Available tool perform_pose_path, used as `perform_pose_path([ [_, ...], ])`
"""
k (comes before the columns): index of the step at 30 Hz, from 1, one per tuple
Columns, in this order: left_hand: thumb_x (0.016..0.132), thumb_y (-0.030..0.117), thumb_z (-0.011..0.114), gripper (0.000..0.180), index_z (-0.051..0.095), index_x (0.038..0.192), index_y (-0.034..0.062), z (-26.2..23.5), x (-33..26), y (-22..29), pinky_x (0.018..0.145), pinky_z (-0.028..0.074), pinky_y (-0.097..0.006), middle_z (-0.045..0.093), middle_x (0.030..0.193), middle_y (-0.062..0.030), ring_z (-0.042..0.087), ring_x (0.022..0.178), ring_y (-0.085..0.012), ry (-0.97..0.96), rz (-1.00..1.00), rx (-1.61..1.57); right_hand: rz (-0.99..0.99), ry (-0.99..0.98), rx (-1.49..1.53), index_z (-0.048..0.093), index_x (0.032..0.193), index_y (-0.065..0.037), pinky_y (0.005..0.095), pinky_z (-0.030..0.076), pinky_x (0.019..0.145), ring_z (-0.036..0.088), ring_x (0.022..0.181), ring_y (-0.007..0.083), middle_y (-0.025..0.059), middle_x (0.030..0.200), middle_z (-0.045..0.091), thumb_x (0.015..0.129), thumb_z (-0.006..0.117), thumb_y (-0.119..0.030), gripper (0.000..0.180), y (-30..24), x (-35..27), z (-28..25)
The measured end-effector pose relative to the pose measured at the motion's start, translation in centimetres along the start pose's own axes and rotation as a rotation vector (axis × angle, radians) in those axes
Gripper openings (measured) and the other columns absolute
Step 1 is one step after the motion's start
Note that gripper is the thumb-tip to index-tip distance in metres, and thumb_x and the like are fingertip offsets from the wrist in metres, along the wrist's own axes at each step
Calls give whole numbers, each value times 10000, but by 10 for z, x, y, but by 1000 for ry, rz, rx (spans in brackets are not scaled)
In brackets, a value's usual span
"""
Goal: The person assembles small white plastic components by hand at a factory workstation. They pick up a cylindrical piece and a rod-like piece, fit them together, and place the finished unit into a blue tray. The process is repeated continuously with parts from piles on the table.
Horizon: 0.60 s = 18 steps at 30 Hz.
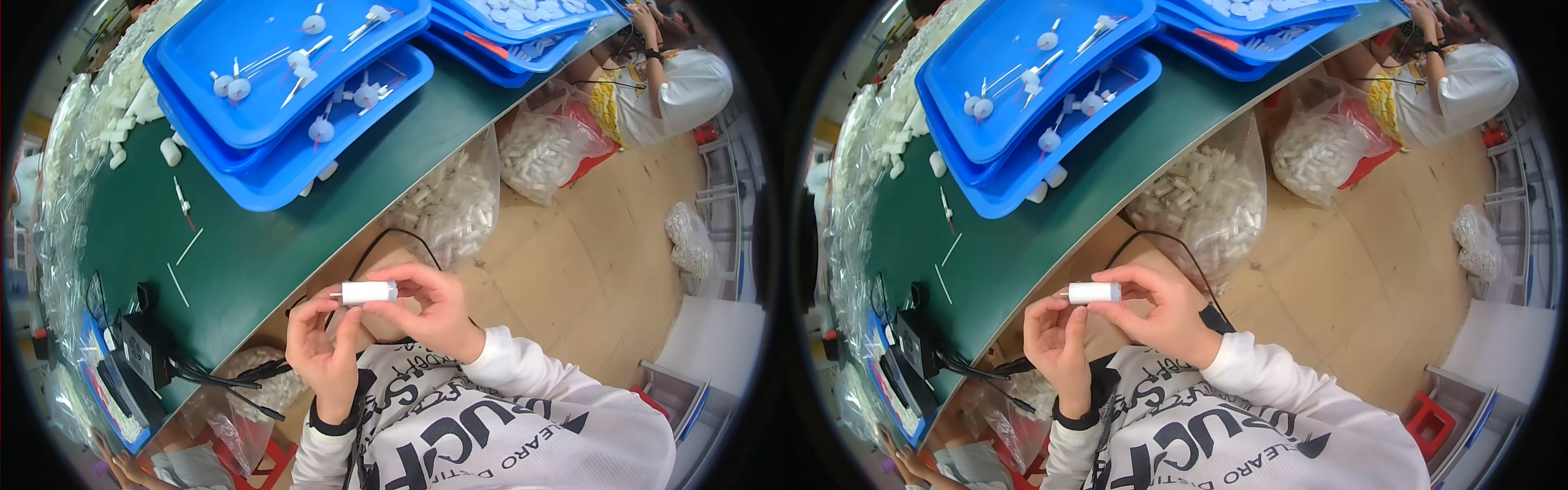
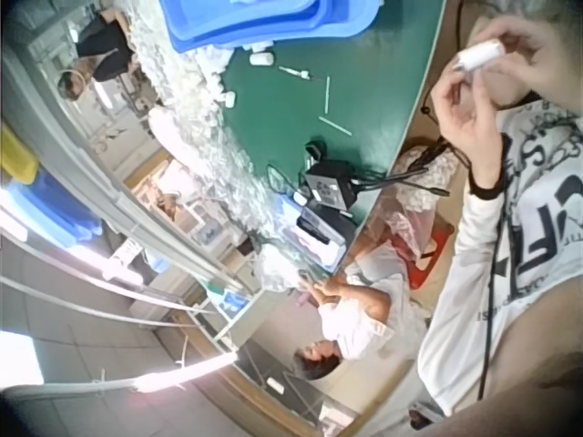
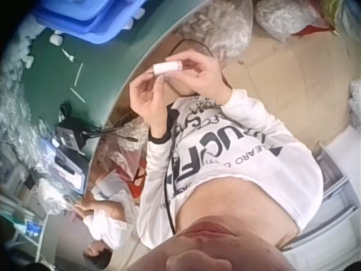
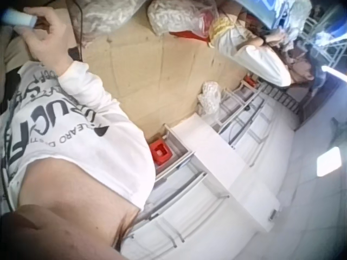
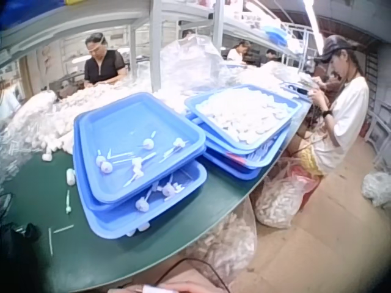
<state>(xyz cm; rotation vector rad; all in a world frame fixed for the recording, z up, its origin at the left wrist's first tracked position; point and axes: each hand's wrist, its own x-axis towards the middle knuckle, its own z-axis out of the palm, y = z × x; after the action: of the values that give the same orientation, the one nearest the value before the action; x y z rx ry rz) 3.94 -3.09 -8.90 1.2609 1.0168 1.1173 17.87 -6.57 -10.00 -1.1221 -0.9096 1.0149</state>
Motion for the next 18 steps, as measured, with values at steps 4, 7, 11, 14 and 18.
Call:
perform_pose_path([
  [4, 780, -98, 621, 228, 530, 974, -21, 9, 3, -2, 924, 438, -346, 545, 1148, -199, 553, 1048, -230, 27, -30, -67, -27, 50, 4, 599, 1080, 27, 277, 525, 811, 636, 934, 174, 116, 1039, 634, 798, 692, -49, 307, 8, -5, 1],
  [7, 808, -75, 602, 192, 537, 980, -19, 11, 3, -6, 915, 437, -333, 542, 1160, -191, 539, 1056, -215, 16, -30, -85, -43, 87, 5, 602, 1076, 24, 281, 526, 814, 636, 942, 179, 120, 1040, 634, 799, 690, -46, 299, 10, -6, 1],
  [11, 853, -39, 570, 139, 542, 987, -14, 18, 6, -8, 871, 440, -283, 557, 1139, -155, 540, 1002, -168, 34, 12, -66, -42, 80, -10, 605, 1075, 24, 289, 529, 817, 635, 948, 188, 127, 1041, 632, 801, 688, -46, 295, 14, -5, -1],
  [14, 857, -34, 572, 133, 545, 985, -11, 19, 4, -19, 823, 436, -244, 572, 1075, -114, 546, 941, -134, 68, 28, 0, -43, 103, 5, 604, 1078, 32, 295, 533, 810, 635, 942, 188, 124, 1030, 635, 802, 685, -40, 296, 17, -2, -2],
  [18, 781, -44, 651, 244, 585, 1015, -38, 19, 3, -23, 942, 403, -345, 527, 1113, -149, 525, 1084, -253, 10, -6, 71, 25, 110, 3, 606, 1071, 36, 295, 526, 821, 631, 927, 166, 103, 1005, 642, 794, 687, -17, 294, 18, -1, -15],
])
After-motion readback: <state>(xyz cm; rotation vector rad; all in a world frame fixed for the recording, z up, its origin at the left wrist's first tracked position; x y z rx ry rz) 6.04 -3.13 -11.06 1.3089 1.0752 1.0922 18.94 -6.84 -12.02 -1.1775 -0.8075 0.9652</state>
